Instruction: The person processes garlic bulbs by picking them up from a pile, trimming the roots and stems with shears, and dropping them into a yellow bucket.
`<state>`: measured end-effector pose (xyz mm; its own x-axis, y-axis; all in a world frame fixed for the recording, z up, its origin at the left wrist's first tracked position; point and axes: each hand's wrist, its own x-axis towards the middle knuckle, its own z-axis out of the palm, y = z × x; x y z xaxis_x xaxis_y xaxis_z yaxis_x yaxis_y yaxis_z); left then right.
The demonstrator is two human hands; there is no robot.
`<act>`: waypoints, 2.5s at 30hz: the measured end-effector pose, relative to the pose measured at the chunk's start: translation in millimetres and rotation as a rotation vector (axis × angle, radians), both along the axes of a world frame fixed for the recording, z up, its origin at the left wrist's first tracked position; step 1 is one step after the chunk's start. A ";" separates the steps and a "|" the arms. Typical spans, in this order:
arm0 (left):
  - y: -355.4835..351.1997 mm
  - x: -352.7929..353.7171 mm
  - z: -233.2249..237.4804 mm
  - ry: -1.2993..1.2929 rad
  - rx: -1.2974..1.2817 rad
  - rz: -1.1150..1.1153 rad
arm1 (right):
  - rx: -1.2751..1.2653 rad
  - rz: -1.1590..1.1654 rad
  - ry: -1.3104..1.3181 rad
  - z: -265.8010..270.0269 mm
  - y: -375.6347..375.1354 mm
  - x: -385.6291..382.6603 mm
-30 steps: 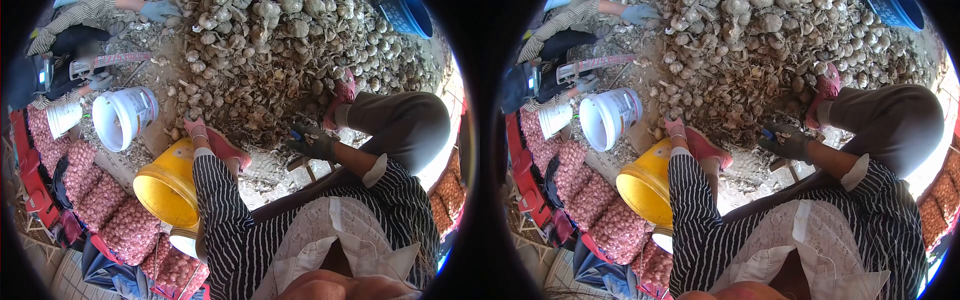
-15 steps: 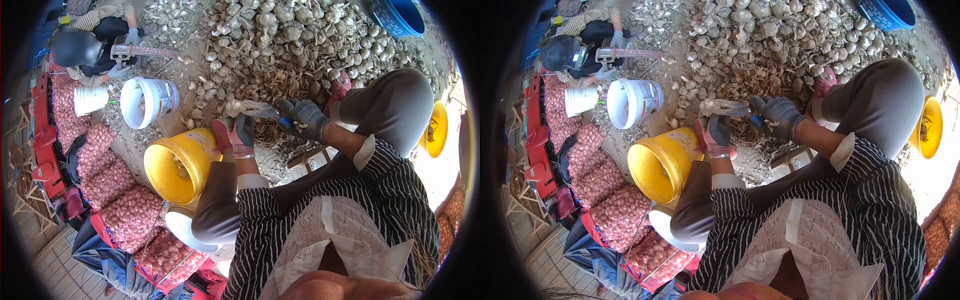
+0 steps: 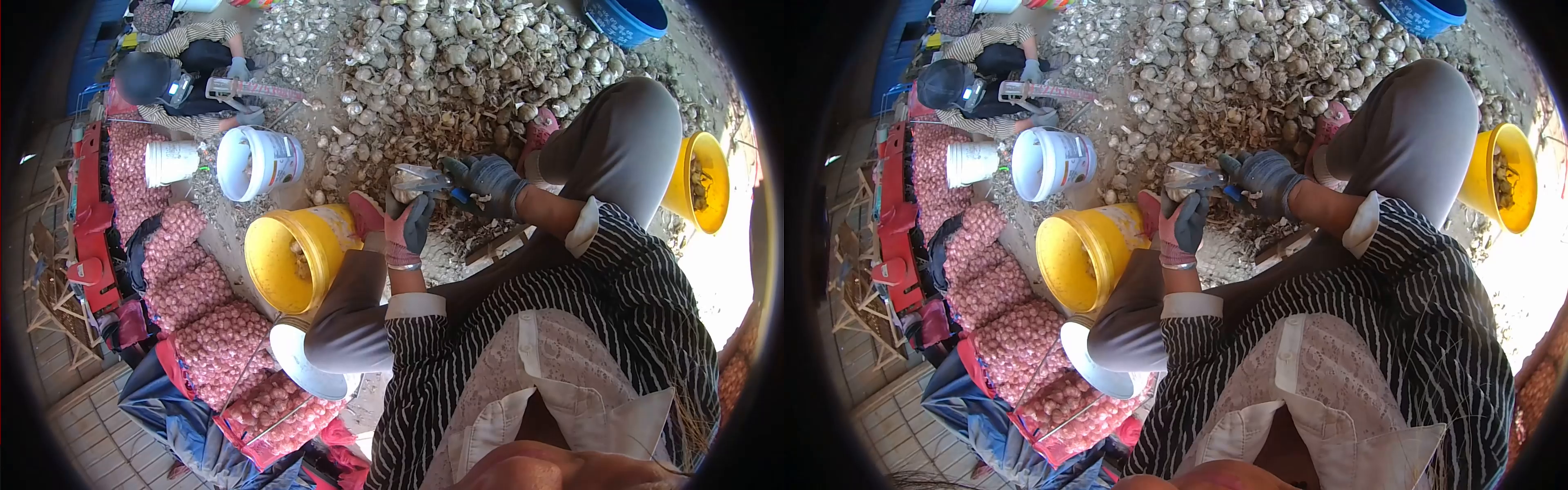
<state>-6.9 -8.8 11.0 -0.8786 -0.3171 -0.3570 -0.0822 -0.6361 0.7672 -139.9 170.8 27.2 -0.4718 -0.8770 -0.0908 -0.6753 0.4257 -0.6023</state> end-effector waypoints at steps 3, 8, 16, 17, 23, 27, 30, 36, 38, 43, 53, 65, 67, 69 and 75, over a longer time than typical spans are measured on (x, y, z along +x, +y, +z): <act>-4.5 6.4 -15.4 -0.071 -0.071 0.010 | 0.064 0.011 -0.057 -2.4 1.2 5.3; -12.5 6.5 -50.0 -0.017 -0.294 0.138 | 0.010 0.015 0.018 -11.3 5.3 13.4; 4.1 -4.2 -25.5 -0.379 -1.010 -0.003 | 0.077 -0.013 -0.078 -25.4 0.7 22.5; 4.2 -3.4 -23.8 -0.388 -0.998 -0.017 | 0.047 -0.011 -0.089 -32.7 0.2 22.8; 3.1 -2.5 -37.5 -0.479 -1.094 -0.130 | 0.156 0.050 -0.139 -56.2 3.4 15.2; -2.9 6.7 -53.6 -0.440 -0.898 -0.124 | 0.265 0.101 -0.132 -60.1 4.0 8.1; -2.1 10.5 -57.3 -0.323 -0.659 -0.180 | 0.351 0.127 -0.090 -87.2 -1.2 -3.2; 11.6 2.3 -49.1 0.049 -0.634 -0.114 | 0.214 -0.255 -0.280 -69.5 0.6 1.9; -6.8 2.0 -44.8 0.196 0.439 0.222 | 0.075 -0.310 -0.389 -72.7 1.1 11.2; -20.1 1.2 -35.4 0.441 0.512 0.251 | -0.434 -0.409 -0.583 -114.8 2.7 49.5; 4.8 7.7 -67.1 -0.113 -0.595 -0.085 | -0.057 -0.147 -0.457 -61.6 4.2 28.3; -56.8 30.5 24.4 0.572 0.539 0.738 | -0.214 -0.591 -1.653 -42.8 -33.5 -7.6; -69.1 12.0 -14.4 0.190 0.365 0.758 | -0.258 -0.622 -2.049 -32.2 -33.5 -13.1; -89.3 -6.9 -59.2 0.016 0.300 0.723 | -0.165 -0.669 -1.994 -41.1 -38.6 -6.7; -155.5 -107.5 -135.5 -0.403 0.136 0.422 | 0.036 -0.721 -1.553 -58.7 -38.5 -4.1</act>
